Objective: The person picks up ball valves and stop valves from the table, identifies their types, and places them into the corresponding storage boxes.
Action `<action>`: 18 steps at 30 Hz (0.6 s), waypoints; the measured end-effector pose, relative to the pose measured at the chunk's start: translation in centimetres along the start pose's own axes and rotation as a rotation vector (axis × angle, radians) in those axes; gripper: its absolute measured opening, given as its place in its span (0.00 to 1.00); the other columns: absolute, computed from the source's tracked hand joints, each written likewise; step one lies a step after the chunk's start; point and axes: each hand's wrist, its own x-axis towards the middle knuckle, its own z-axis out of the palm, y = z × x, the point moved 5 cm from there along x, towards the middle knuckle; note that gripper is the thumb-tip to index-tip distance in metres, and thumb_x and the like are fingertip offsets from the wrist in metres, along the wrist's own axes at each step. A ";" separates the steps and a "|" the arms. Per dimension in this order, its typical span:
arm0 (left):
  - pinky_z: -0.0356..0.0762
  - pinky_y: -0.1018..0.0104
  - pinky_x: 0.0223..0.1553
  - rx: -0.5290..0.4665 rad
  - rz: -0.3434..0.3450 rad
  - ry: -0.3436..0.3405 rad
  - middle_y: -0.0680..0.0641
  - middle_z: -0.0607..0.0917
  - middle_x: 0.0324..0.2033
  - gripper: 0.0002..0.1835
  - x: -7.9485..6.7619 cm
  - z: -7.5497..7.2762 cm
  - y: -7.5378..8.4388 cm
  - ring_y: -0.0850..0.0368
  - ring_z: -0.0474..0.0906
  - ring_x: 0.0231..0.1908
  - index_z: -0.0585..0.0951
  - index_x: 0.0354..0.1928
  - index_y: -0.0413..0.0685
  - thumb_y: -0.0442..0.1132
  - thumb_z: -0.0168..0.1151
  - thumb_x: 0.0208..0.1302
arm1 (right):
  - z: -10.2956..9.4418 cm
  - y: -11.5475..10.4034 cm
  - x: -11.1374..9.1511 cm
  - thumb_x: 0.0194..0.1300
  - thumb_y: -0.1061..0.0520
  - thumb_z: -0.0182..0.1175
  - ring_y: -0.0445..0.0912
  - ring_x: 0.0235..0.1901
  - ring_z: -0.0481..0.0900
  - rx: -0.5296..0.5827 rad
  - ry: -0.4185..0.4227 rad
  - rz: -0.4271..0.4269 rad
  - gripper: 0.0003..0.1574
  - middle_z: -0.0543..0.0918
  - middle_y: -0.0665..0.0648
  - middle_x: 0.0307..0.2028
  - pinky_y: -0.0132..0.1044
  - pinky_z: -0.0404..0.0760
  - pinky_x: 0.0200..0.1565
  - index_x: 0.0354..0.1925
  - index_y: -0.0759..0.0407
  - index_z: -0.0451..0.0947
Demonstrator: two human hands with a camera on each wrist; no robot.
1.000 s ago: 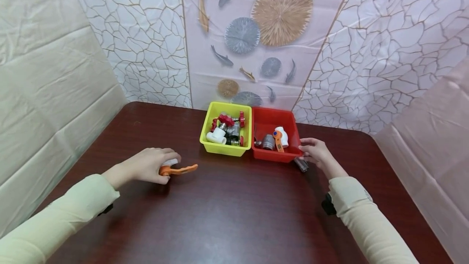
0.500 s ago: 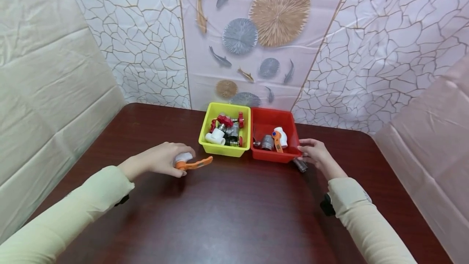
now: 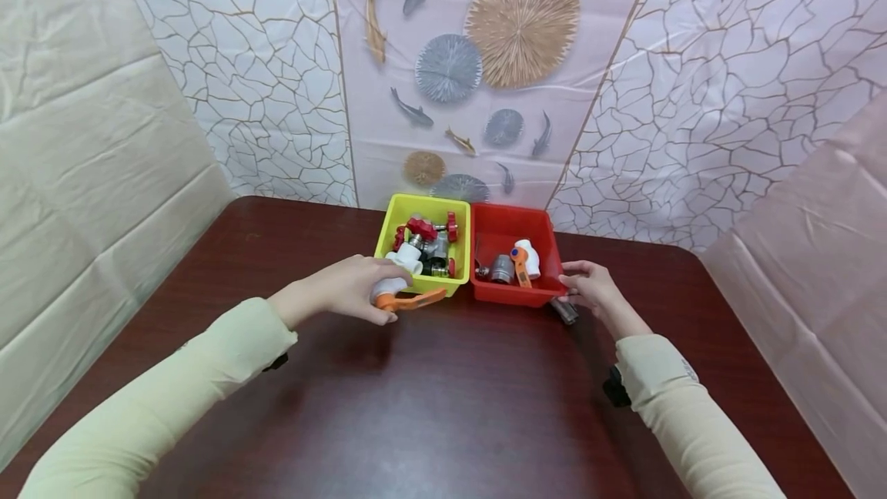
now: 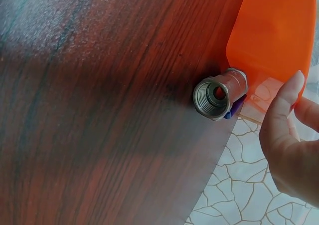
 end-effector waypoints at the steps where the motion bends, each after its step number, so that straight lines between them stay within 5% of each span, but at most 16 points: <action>1: 0.70 0.68 0.31 0.008 0.008 0.011 0.53 0.81 0.43 0.26 0.3 0.0 0.2 0.61 0.72 0.30 0.77 0.51 0.53 0.51 0.67 0.48 | 0.0 0.0 0.0 0.68 0.64 0.50 0.37 0.22 0.78 -0.005 0.004 -0.002 0.31 0.78 0.54 0.31 0.33 0.84 0.33 0.65 0.74 0.56; 12: 0.73 0.65 0.34 0.032 0.022 0.076 0.50 0.80 0.44 0.28 5.4 -0.8 2.6 0.58 0.73 0.34 0.75 0.54 0.52 0.51 0.63 0.48 | -0.2 0.2 0.1 0.69 0.64 0.49 0.38 0.22 0.78 -0.028 0.015 -0.011 0.29 0.79 0.58 0.36 0.34 0.84 0.34 0.65 0.73 0.57; 18: 0.74 0.66 0.37 0.028 0.019 0.047 0.51 0.79 0.45 0.26 8.3 -0.8 3.6 0.59 0.73 0.37 0.74 0.55 0.53 0.50 0.60 0.52 | 0.0 0.4 0.0 0.69 0.64 0.49 0.37 0.22 0.78 -0.013 0.026 -0.009 0.30 0.78 0.62 0.39 0.34 0.84 0.35 0.65 0.73 0.57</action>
